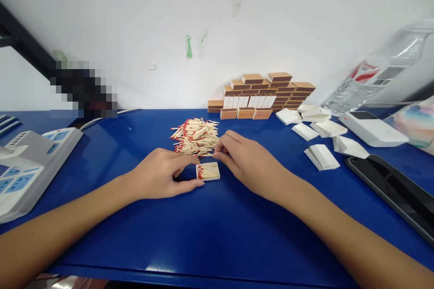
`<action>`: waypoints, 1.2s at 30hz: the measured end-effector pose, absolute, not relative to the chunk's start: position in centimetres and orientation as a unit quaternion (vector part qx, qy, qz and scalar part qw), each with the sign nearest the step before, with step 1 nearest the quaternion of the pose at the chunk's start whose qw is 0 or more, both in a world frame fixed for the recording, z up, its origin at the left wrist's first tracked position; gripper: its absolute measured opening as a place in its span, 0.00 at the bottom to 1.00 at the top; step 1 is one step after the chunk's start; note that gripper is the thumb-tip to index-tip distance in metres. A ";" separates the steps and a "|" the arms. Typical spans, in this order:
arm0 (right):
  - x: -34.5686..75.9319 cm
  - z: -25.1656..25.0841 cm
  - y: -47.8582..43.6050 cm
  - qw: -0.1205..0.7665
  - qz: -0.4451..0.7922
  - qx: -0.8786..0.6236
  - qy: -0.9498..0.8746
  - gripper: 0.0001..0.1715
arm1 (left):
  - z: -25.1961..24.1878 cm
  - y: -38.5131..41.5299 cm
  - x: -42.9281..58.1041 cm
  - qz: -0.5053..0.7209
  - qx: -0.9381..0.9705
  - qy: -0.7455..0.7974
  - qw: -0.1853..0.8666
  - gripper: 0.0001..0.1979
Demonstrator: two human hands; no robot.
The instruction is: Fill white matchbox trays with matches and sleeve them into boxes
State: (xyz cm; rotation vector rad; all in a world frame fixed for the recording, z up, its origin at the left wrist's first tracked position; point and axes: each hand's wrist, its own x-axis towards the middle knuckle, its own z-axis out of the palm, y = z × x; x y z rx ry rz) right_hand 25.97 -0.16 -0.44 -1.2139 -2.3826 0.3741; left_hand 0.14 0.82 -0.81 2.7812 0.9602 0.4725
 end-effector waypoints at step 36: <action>26.0 0.1 -0.6 0.188 0.129 -0.416 -0.880 0.09 | -0.8 0.9 0.2 0.164 0.921 0.344 0.076 0.19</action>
